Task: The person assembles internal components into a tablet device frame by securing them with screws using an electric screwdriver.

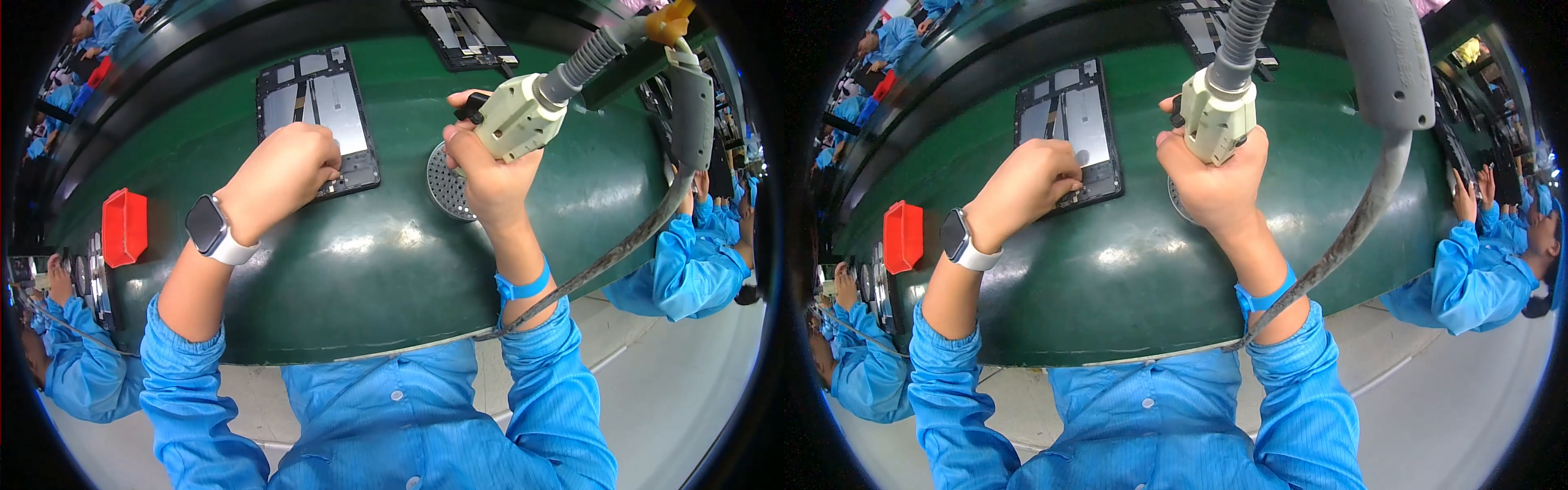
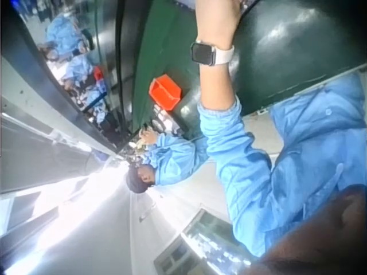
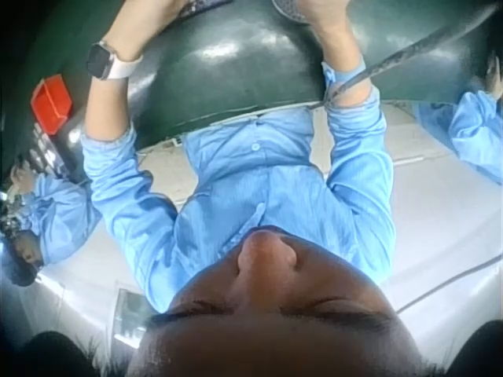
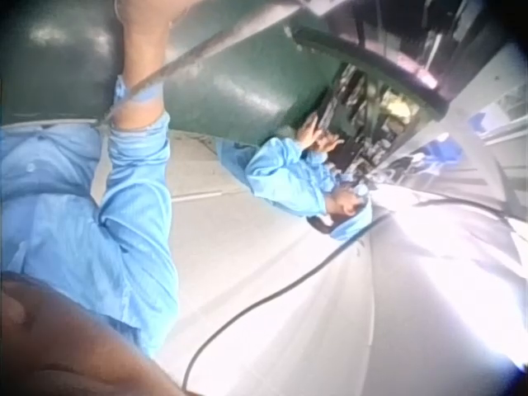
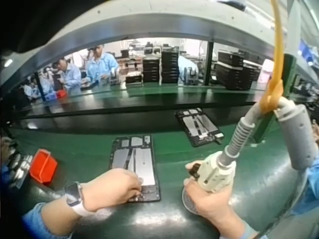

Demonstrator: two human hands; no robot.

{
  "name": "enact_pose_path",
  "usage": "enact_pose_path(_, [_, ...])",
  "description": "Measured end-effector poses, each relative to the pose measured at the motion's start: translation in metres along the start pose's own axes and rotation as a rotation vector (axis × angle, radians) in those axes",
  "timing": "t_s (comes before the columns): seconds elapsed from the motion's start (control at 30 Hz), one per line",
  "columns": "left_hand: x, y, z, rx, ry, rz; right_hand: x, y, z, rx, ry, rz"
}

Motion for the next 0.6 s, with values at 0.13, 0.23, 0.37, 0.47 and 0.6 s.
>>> enact_pose_path(0.13, [-0.002, -0.003, 0.006, -0.069, -0.193, 0.021, -0.002, 0.002, 0.001, -0.003, 0.016, -0.019])
enact_pose_path(0.23, [-0.006, -0.004, -0.018, 0.087, 0.189, -0.018, 0.001, 0.002, 0.0, -0.02, 0.005, 0.003])
enact_pose_path(0.37, [-0.006, 0.013, -0.044, 0.253, 0.431, 0.013, -0.001, 0.002, -0.005, 0.015, 0.005, -0.015])
enact_pose_path(0.47, [-0.01, 0.015, -0.049, 0.282, 0.505, 0.054, -0.003, 0.003, -0.006, 0.02, 0.018, -0.042])
enact_pose_path(0.6, [-0.012, 0.01, -0.044, 0.268, 0.474, 0.046, -0.002, 0.003, -0.008, 0.053, -0.002, -0.025])
Point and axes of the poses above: each hand's wrist, its own y-axis away from the middle knuckle, its own x-axis out of the back of the hand, z = x × y, the point moved 10 cm from there along -y, towards the middle knuckle, and after that the axes turned 4 degrees about -x, right-handed, at the moved point
